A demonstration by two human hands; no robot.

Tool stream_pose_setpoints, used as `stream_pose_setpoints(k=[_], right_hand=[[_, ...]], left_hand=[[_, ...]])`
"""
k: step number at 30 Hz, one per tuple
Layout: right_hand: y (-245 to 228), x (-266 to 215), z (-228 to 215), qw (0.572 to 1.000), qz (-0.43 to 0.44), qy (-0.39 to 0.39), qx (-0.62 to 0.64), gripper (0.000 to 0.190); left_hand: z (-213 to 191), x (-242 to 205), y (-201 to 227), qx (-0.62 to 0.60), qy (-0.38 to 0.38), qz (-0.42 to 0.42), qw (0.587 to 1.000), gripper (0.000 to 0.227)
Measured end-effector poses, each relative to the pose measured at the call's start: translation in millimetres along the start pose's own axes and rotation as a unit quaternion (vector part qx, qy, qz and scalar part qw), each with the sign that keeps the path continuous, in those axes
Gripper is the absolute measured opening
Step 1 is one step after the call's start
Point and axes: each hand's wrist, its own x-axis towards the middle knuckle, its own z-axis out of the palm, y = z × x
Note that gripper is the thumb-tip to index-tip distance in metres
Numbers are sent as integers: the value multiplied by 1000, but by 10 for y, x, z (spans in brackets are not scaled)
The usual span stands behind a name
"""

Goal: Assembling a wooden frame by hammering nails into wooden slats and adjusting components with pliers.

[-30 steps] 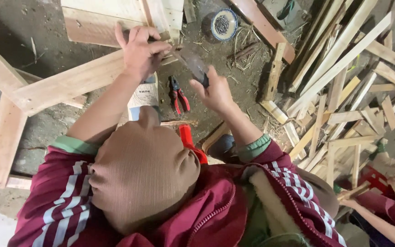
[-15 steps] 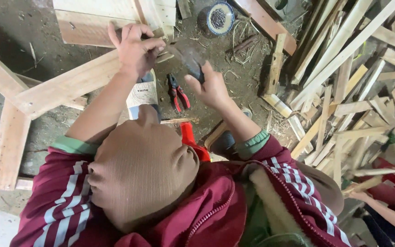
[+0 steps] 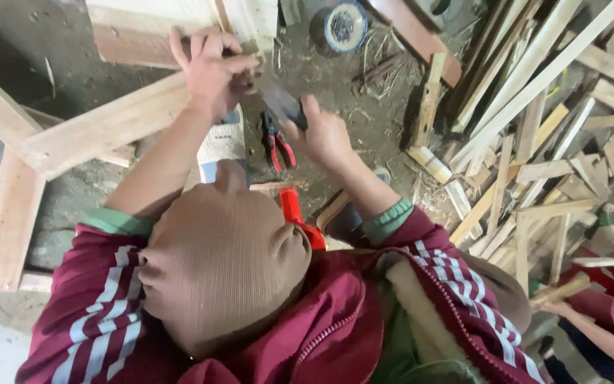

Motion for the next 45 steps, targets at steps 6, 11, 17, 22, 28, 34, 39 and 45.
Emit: stream_pose_setpoints(k=[6,11,17,22,28,34,39,45], right_hand=[[131,-158,74,993,-51,92,47,53],[267,-34,10,988,-37,112,99,38],[640,-105,338,967,17,194,165,34],[955,-187,1172,958,93,164,219,47],[1122,-251,1642,946,102,201,234,50],[1042,-121,1298,931,265,45,246,48],[886,-150,1243,945,183,86,256,48],[778,-150,1156,941,113,158,277,42]], left_hand=[[-156,47,115,-9,73,51,996,11],[-42,147,6,-15,44,-7,999,23],[-125,69,11,1,47,34,998,11],[-159,36,23,6,70,78,994,13],[-403,-35,88,-31,-12,44,998,40],[-346,-70,85,0,17,95,995,60],[-311,-129,96,35,-3,144,989,75],[-451,-133,158,28,-36,119,992,64]])
